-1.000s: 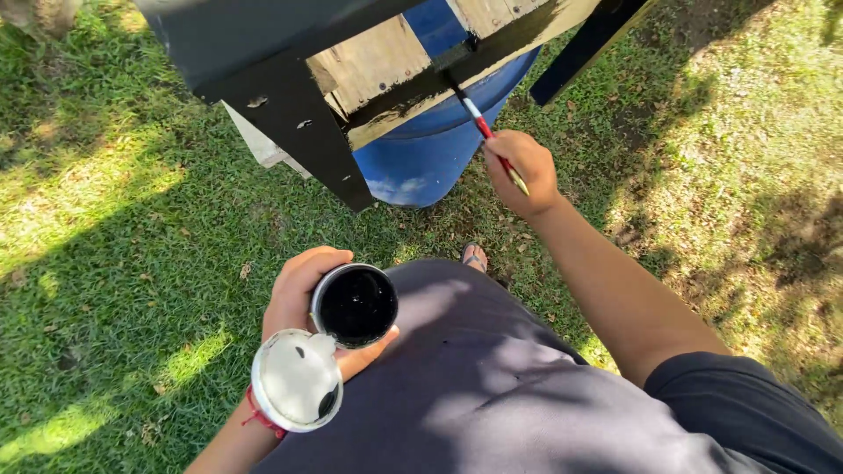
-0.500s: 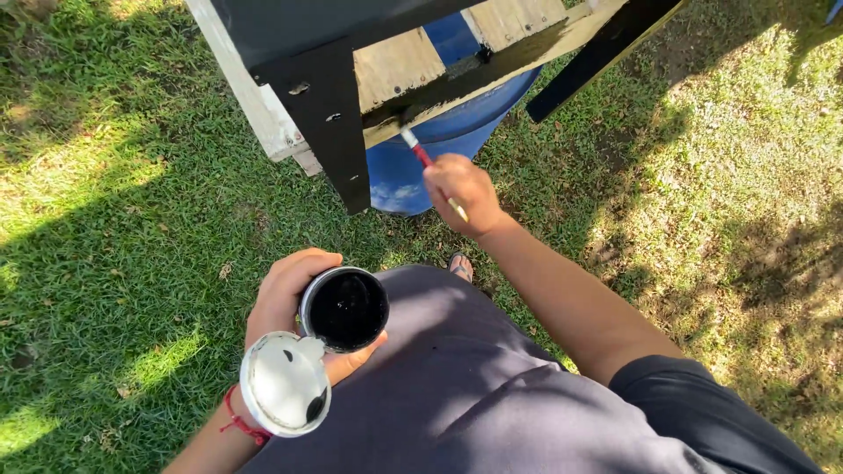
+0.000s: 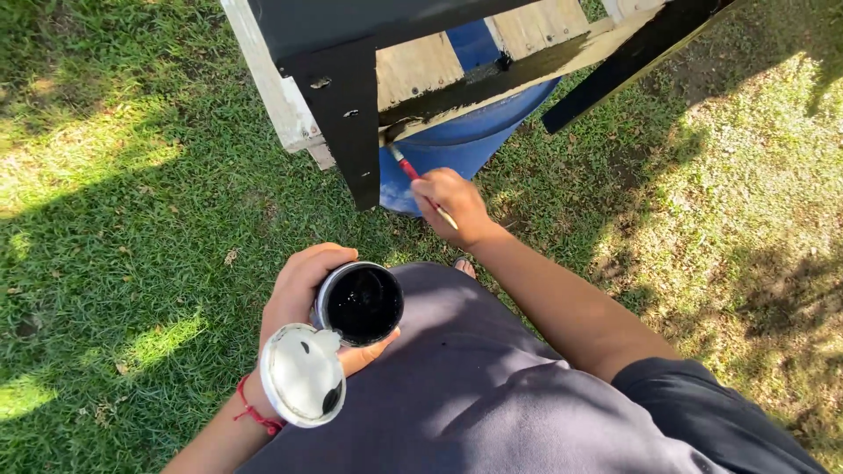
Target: Painting a wooden pallet structure with black paint using a brush
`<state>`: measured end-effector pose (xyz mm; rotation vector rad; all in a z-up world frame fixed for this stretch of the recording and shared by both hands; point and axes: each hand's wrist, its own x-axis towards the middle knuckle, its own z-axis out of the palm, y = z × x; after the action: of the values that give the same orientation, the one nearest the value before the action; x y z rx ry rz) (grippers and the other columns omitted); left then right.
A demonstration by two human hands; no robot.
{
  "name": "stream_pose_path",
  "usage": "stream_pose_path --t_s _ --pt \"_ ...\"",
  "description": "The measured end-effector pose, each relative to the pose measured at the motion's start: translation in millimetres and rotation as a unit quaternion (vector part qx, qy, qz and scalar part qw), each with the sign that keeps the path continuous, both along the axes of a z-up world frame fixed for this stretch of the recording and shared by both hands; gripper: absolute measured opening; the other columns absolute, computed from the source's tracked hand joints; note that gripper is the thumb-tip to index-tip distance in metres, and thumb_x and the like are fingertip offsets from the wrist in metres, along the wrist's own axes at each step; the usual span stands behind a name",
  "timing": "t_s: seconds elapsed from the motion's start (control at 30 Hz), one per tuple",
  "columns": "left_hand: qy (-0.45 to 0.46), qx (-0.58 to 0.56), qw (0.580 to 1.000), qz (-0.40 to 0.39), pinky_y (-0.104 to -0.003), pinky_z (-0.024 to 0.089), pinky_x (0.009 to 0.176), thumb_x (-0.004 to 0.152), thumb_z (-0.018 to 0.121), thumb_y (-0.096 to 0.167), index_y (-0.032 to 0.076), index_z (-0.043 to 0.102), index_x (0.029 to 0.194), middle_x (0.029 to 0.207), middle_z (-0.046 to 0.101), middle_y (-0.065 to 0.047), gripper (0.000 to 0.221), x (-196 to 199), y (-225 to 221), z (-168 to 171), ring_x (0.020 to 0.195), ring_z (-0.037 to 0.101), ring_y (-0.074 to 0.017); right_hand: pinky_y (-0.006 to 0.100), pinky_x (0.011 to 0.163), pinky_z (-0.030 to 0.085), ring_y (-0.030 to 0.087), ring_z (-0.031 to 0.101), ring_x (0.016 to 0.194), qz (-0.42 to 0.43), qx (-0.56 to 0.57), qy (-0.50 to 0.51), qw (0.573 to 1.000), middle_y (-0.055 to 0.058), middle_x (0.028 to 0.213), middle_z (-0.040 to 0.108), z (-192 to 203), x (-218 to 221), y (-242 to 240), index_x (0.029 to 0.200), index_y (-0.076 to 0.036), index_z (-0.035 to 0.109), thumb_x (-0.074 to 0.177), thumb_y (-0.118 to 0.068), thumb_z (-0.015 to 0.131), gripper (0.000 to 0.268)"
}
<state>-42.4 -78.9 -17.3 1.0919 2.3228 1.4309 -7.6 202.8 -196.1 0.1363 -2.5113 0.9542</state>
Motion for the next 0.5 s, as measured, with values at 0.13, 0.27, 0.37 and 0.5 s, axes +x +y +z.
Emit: stream_pose_path --t_s 0.13,0.27,0.37,0.5 --pt "-0.003 -0.008 1.0 0.014 -0.037 0.048 0.102 0.057 0.092 0.035 0.011 0.057 0.12 0.12 0.062 -0.008 0.076 2 0 5 0.115 0.06 -0.0248 0.038 0.065 0.049 0.025 0.056 0.07 0.065 -0.029 -0.047 0.996 0.01 0.082 0.062 34 5 -4 0.093 -0.006 0.057 0.101 -0.007 0.05 0.009" --pt "0.01 -0.008 0.998 0.057 -0.038 0.048 0.104 0.057 0.092 0.033 0.009 0.058 0.119 0.119 0.062 -0.009 0.075 8 1 2 0.116 0.061 -0.0257 0.041 0.071 0.059 0.028 0.071 0.084 0.109 -0.046 -0.078 0.99 0.012 0.094 0.073 27 20 23 0.104 -0.003 0.066 0.099 -0.011 0.057 0.013" --pt "0.002 -0.01 0.999 0.05 -0.037 0.047 0.104 0.058 0.094 0.03 0.01 0.056 0.12 0.121 0.06 -0.011 0.075 16 9 6 0.116 0.061 -0.0256 0.039 0.08 0.059 0.028 0.068 0.085 0.181 -0.054 0.046 0.981 0.018 0.093 0.068 51 -11 28 0.1 0.007 0.065 0.096 0.004 0.063 0.005" --pt "-0.001 -0.034 0.998 0.047 -0.037 0.046 0.104 0.058 0.093 0.032 0.011 0.057 0.12 0.12 0.061 -0.01 0.075 26 19 11 0.116 0.06 -0.0251 0.049 0.084 0.055 0.034 0.064 0.074 0.185 -0.081 0.163 0.966 0.017 0.087 0.063 70 -28 37 0.104 0.008 0.058 0.097 0.008 0.058 0.006"
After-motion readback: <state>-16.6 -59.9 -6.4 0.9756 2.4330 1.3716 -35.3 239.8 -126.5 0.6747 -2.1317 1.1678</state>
